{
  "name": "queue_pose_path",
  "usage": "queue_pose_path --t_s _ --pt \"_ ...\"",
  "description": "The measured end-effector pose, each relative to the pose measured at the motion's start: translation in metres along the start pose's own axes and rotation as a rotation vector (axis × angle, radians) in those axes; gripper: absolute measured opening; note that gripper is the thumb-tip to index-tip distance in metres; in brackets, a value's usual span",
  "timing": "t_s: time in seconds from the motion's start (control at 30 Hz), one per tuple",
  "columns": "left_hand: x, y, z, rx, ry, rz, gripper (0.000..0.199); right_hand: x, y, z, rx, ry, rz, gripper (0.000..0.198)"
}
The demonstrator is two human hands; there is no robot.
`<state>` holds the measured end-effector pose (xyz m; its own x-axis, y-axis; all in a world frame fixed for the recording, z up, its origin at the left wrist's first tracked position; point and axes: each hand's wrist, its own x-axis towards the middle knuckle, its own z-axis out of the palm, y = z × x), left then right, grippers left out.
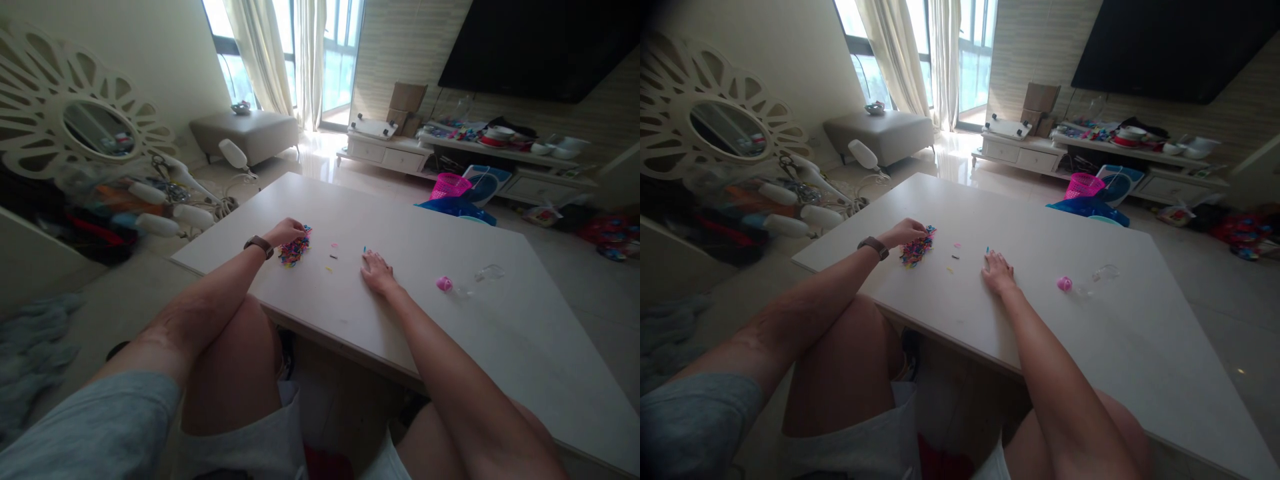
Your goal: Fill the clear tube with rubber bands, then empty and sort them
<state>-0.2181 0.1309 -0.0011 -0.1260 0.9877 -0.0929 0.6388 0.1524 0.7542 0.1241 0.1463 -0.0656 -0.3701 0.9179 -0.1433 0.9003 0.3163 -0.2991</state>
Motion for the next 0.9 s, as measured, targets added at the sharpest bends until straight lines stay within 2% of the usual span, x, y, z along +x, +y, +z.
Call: queue_pose_path --t_s 0.17,0.27,0.37,0.47,0.63,0.77,0.9 --pt "0.003 -0.003 -0.001 0.02 -0.01 0.009 0.026 -0.012 0.004 -0.012 -0.028 -0.086 -0.03 0.057" --pt "0.0 -0.001 -0.005 0.004 -0.006 0.003 0.026 -0.021 0.005 -0.023 -0.033 -0.184 -0.027 0.06" --pt "-0.004 0.001 -0.012 -0.038 0.012 0.002 0.027 -0.031 0.009 -0.033 -0.059 -0.305 -0.014 0.08" --pt "-0.008 0.0 -0.016 -0.038 0.044 -0.027 0.025 -0.039 0.016 -0.039 -0.115 -0.387 -0.075 0.105" --pt "-0.007 -0.011 -0.019 -0.045 0.143 -0.055 0.023 -0.044 0.025 -0.039 -0.128 -0.385 -0.102 0.112" --pt "-0.004 -0.02 -0.021 -0.119 0.221 -0.102 0.023 -0.042 0.022 -0.037 -0.141 -0.375 -0.093 0.114" --pt "-0.002 -0.019 -0.02 -0.189 0.28 -0.136 0.025 -0.041 0.018 -0.036 -0.15 -0.385 -0.085 0.114"
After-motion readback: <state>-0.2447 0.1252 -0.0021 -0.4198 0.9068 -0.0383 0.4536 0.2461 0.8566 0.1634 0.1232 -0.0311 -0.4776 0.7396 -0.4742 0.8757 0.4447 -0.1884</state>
